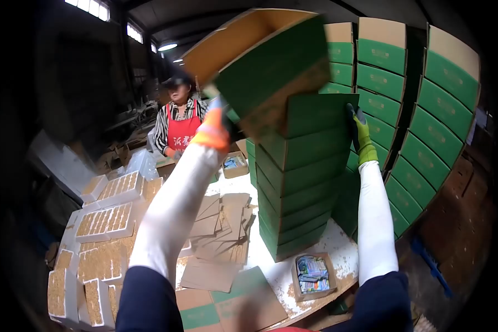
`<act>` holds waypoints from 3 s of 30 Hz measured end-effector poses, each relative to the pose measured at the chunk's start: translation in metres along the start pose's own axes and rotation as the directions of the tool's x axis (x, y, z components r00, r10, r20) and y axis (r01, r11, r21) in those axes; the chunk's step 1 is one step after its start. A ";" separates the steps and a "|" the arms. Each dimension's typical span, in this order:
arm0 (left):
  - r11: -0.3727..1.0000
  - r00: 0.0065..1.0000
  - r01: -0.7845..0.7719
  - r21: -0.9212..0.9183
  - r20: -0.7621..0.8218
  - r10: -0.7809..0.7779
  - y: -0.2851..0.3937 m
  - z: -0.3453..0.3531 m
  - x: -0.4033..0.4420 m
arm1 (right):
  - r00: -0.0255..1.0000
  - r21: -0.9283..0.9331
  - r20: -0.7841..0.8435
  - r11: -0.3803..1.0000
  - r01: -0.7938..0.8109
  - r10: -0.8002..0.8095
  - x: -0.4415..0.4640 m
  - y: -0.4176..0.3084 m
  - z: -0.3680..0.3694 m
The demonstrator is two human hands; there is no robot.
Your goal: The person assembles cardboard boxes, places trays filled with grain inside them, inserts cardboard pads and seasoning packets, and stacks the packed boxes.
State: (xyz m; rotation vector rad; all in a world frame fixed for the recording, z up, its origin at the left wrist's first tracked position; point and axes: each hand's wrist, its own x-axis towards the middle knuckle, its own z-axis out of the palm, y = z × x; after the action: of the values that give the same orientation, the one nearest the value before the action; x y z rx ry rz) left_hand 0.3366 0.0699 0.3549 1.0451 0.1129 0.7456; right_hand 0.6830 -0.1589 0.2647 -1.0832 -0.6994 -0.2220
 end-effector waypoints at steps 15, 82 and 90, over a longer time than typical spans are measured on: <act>0.893 0.918 0.397 0.211 -0.073 -0.390 -0.021 0.015 0.004 | 0.797 -0.854 -0.057 0.443 0.274 -0.602 -0.029 0.021 0.002; -0.260 0.940 -0.333 0.906 0.342 -0.012 -0.176 -0.312 -0.352 | -0.327 -0.347 0.800 0.832 0.432 0.504 -0.477 -0.029 0.160; -0.296 0.975 -0.221 0.929 0.206 -0.083 -0.166 -0.290 -0.341 | 0.136 -0.114 0.987 0.958 0.264 0.080 -0.413 0.029 0.198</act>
State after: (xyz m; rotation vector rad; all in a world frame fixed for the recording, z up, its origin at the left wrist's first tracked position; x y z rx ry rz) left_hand 0.0409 0.0313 -0.0183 2.9127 0.6208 0.4903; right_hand 0.2985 -0.0411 0.0434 -1.3924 -2.0622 0.4271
